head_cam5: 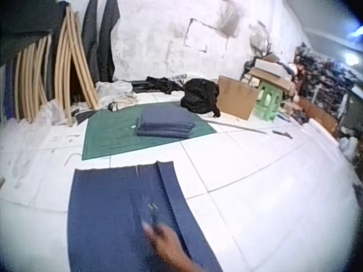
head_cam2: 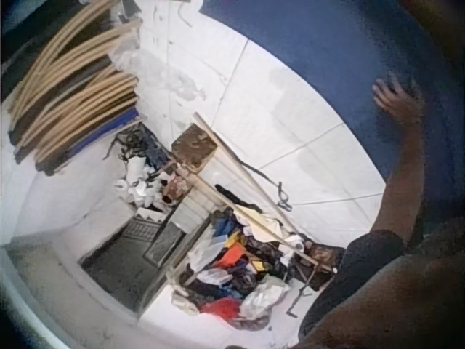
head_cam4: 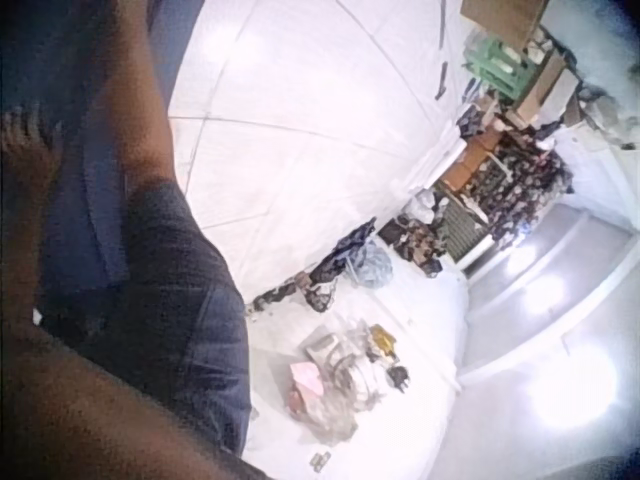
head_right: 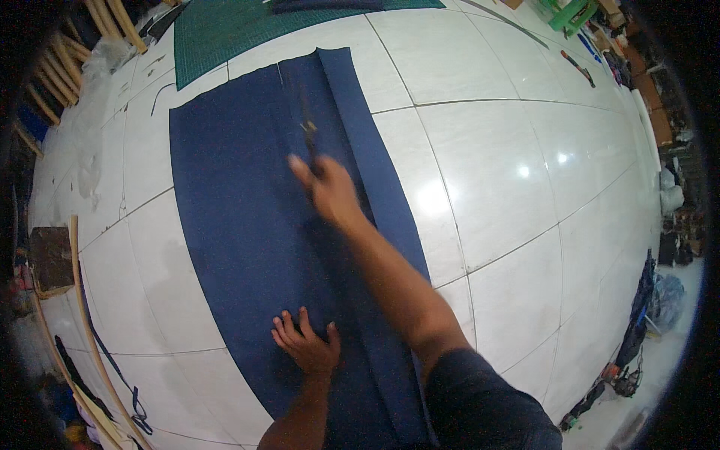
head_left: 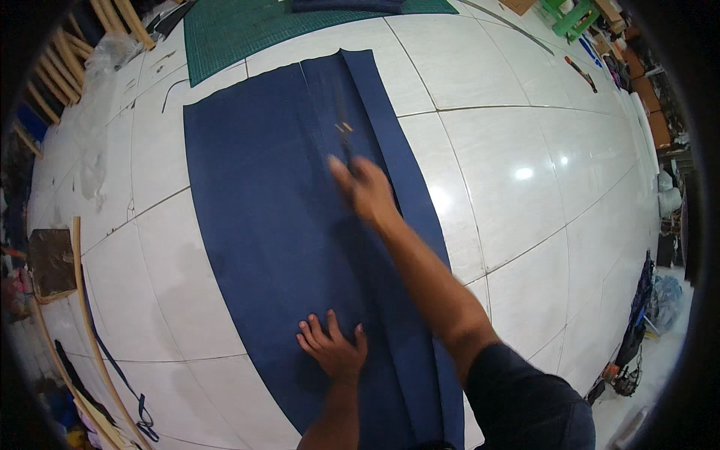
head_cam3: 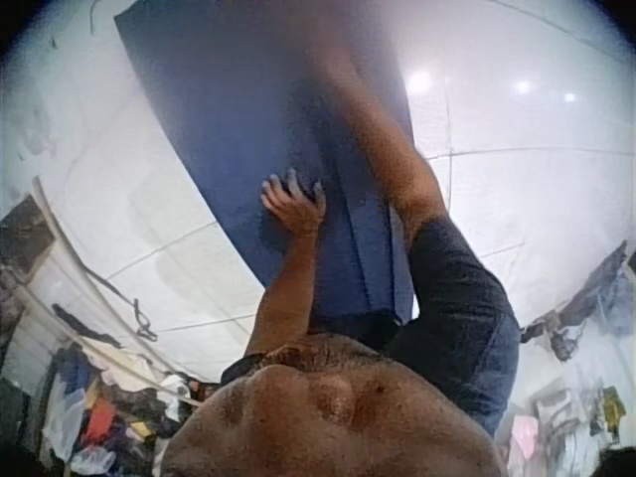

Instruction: The person cuts a long piece of blue fabric into smaller rectangular sections using shears while kneeling on a tiled floor.

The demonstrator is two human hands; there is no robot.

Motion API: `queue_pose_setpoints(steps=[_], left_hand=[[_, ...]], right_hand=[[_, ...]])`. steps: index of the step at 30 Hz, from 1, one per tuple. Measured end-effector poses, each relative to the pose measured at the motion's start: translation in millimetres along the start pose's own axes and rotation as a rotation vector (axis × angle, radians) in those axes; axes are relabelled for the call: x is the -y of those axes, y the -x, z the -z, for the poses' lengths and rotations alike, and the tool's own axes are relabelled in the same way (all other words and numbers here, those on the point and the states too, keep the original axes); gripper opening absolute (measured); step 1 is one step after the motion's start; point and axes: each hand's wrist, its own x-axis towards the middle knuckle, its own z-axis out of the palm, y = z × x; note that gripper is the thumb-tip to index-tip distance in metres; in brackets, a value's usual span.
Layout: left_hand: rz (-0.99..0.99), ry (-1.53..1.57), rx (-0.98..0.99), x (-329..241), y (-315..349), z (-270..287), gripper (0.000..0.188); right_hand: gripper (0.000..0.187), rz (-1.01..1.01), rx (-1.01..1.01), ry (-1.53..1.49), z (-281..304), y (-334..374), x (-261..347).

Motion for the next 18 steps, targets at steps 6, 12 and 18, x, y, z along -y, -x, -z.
queue_pose_setpoints(steps=[6,12,18], left_hand=[[0.005,-0.014,0.043,2.1,-1.1,3.4,0.067],[-0.016,-0.036,-0.015,-1.0,1.4,3.6,0.067],[-0.042,-0.045,-0.125,-4.1,3.3,-4.9,0.067]], right_hand=[[0.073,-0.177,-0.295,0.393,116.8,335.9,-129.5],[0.106,-0.183,-0.483,0.373,133.5,543.9,-230.8],[0.102,0.026,-0.509,0.919,121.4,547.6,-269.5]])
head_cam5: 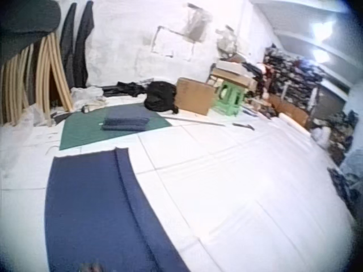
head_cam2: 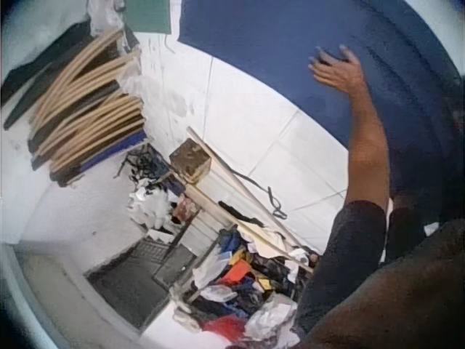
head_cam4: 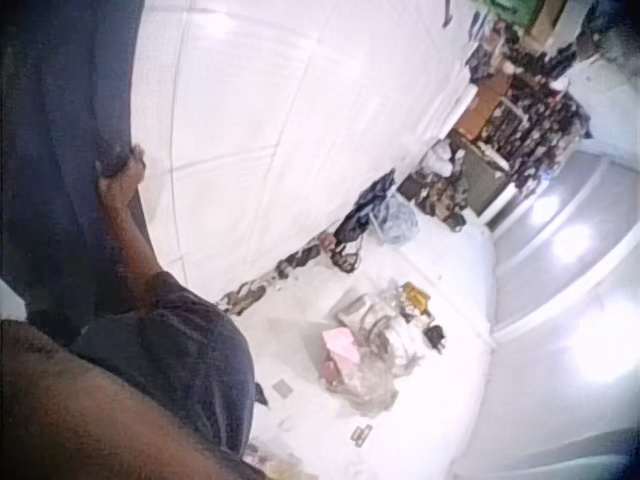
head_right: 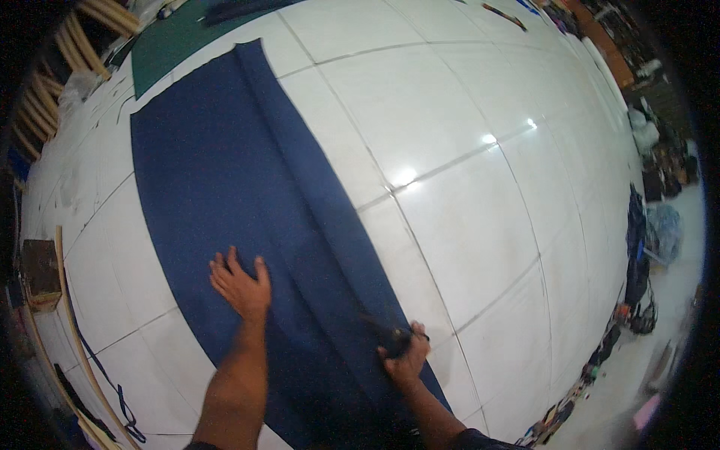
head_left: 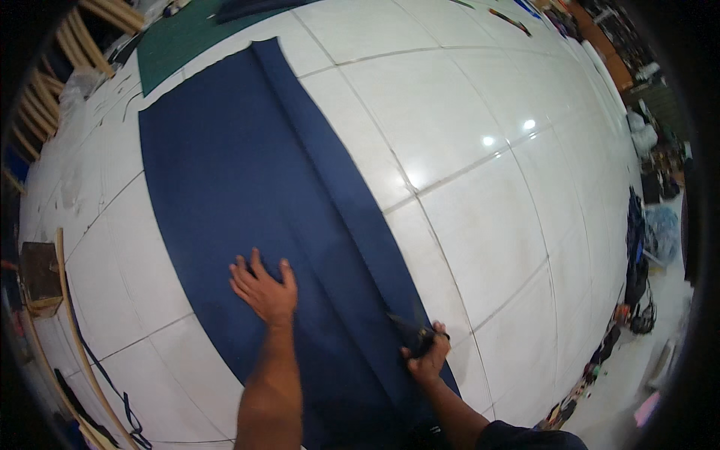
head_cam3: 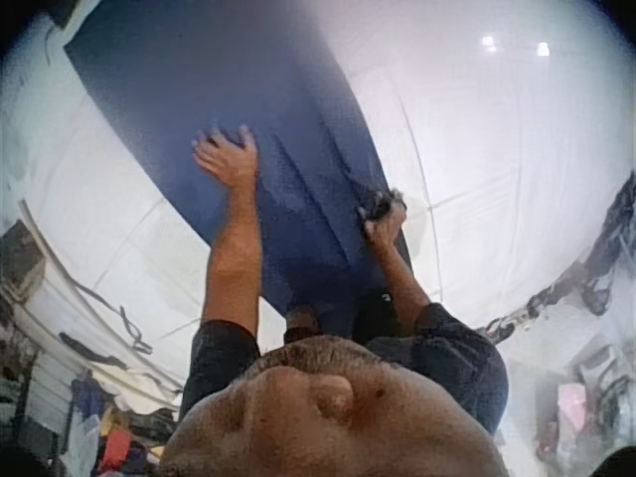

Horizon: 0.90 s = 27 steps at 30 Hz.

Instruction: The person cuts a long piece of blue fabric into smaller rectangular sections using shears while kneeling on a tiled floor.

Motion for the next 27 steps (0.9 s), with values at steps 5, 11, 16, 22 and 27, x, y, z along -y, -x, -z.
queue_pose_setpoints(steps=[5,11,16,22,27], left_hand=[[-0.048,0.152,-0.014,35.1,-0.5,8.6,0.056],[-0.078,0.467,0.27,97.1,184.2,170.1,0.036],[-0.137,0.262,0.575,204.1,443.1,329.7,0.049],[0.223,0.281,0.058,329.6,540.3,395.7,0.029],[0.013,0.726,0.068,209.7,521.6,385.8,0.042]], right_hand=[[0.072,-0.108,0.096,-0.341,21.1,-15.0,16.8],[0.059,-0.061,-0.134,-0.494,4.9,-1.1,0.8],[0.045,-0.091,-0.117,-0.505,74.6,22.6,-75.8],[0.034,-0.011,-0.11,-0.895,211.1,143.1,-116.0],[0.031,0.077,-0.108,-0.986,227.0,281.0,-157.9]])
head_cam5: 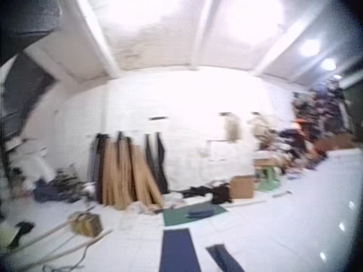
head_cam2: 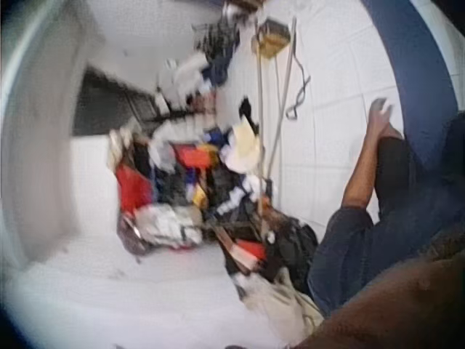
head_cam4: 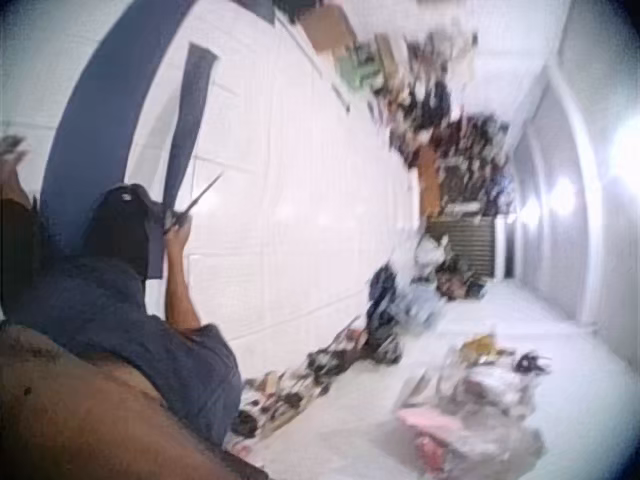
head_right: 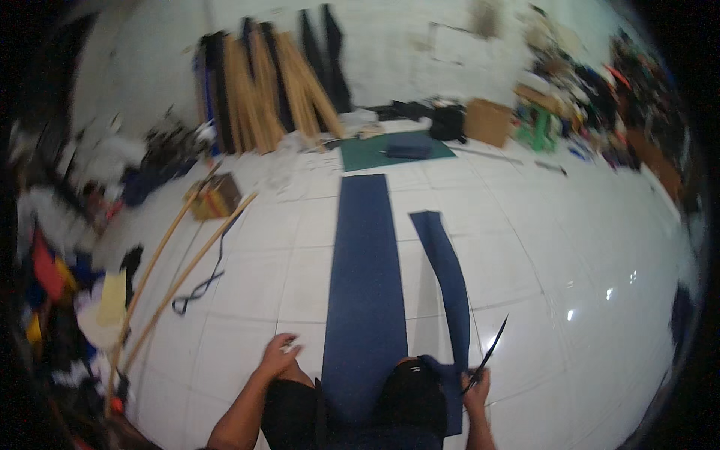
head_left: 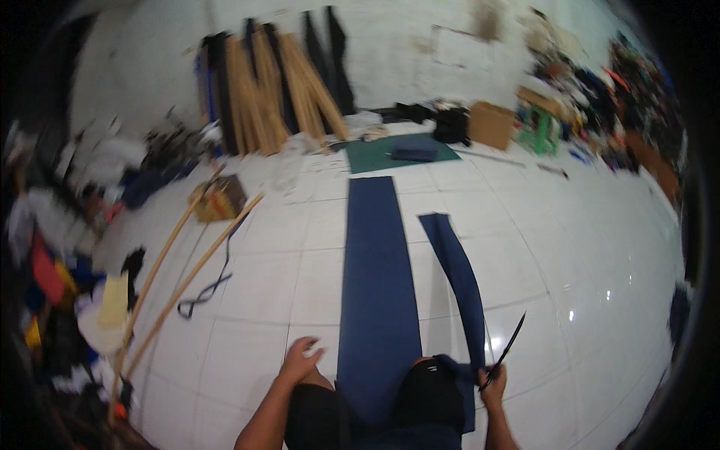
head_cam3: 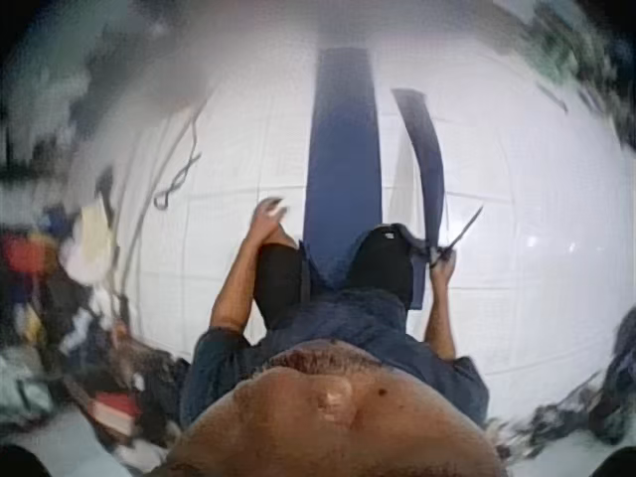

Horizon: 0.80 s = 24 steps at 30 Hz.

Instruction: The person cuts a long piece of blue fabric into smaller rectangular sections using shears while kneeling on a tiled floor.

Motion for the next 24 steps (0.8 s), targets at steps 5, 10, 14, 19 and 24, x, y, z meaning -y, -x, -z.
queue_pose_setpoints(steps=[5,10,14,19,24], left_hand=[[-0.398,0.039,0.444,-66.1,17.7,-79.8,0.101],[-0.607,0.007,0.406,-162.9,-5.6,-92.3,0.138],[-0.668,0.494,0.156,-202.2,-54.7,-67.0,0.093],[-0.609,0.293,-0.17,-170.2,-113.3,31.2,0.059],[-0.278,0.119,-0.588,-54.4,-118.4,198.4,0.06]], right_hand=[[0.034,0.169,0.153,-0.018,-50.9,2.4,86.5],[0.037,0.239,0.595,-0.115,-111.2,-31.6,291.5],[0.046,0.486,0.775,-0.111,-139.0,-67.5,376.5],[0.034,0.509,0.609,-0.099,-156.1,-90.0,458.5],[0.039,0.429,0.325,0.169,-162.2,-129.5,326.5]])
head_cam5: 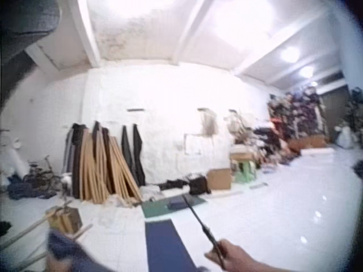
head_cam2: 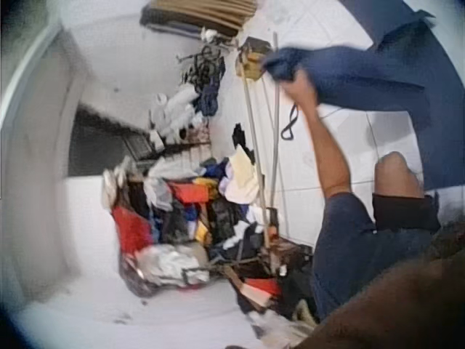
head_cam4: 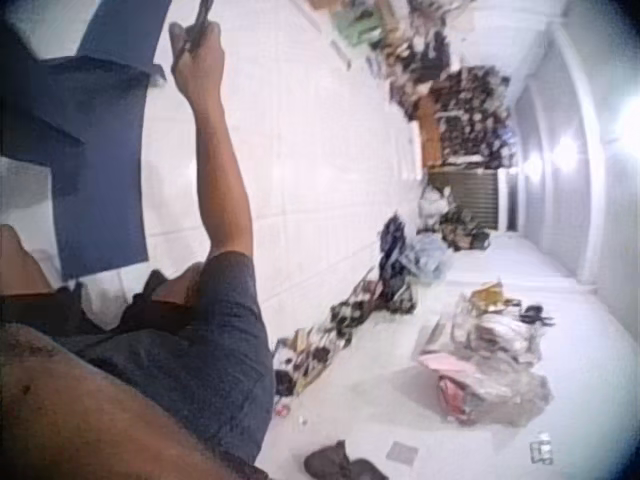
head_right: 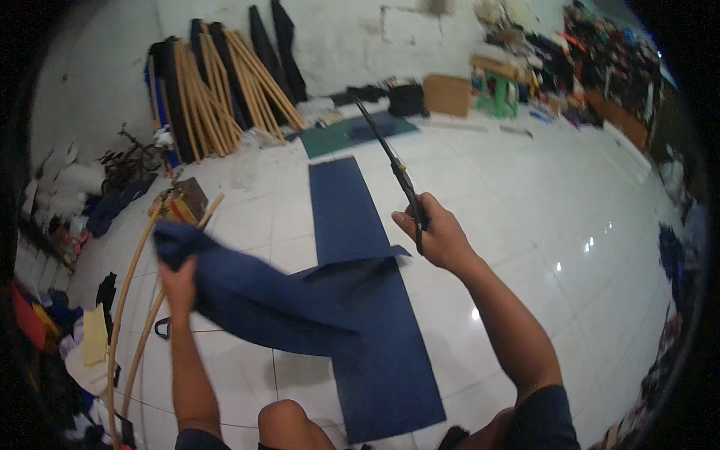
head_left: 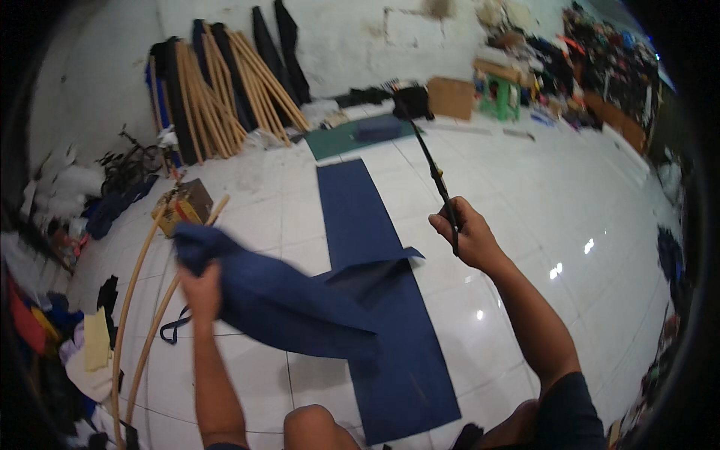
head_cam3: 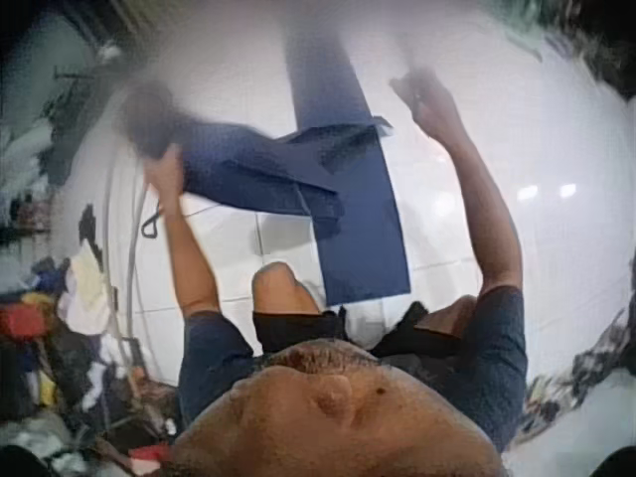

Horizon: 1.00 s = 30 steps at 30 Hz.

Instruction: The person cuts a long piece of blue fabric into smaller rectangular sections using shears while kneeling on a tiled floor.

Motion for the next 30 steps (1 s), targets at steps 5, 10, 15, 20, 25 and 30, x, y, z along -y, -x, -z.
queue_pose_setpoints(steps=[5,10,15,20,25,30], left_hand=[[0.255,-1.094,-0.029,73.7,10.2,164.0,0.08],[0.561,-1.553,0.267,112.5,93.6,259.4,0.078],[0.698,-1.14,0.722,181.1,197.2,243.5,0.079],[0.992,-0.739,0.62,262.8,279.8,226.7,0.09],[1.194,-0.856,0.593,267.5,339.5,184.6,0.125],[0.926,-0.805,0.466,266.3,443.5,216.8,0.106]], right_hand=[[0.045,-0.381,0.103,0.114,-36.3,85.9,-218.8],[0.057,-0.489,0.274,0.667,-26.7,144.1,-318.4],[0.057,-0.44,0.398,0.712,-30.6,134.3,-321.4],[0.043,-0.237,0.482,0.63,-70.9,133.9,-308.0],[0.035,-0.124,0.541,0.688,-22.8,124.8,-341.2],[0.031,0.098,0.666,0.676,-90.8,155.3,-345.3]])
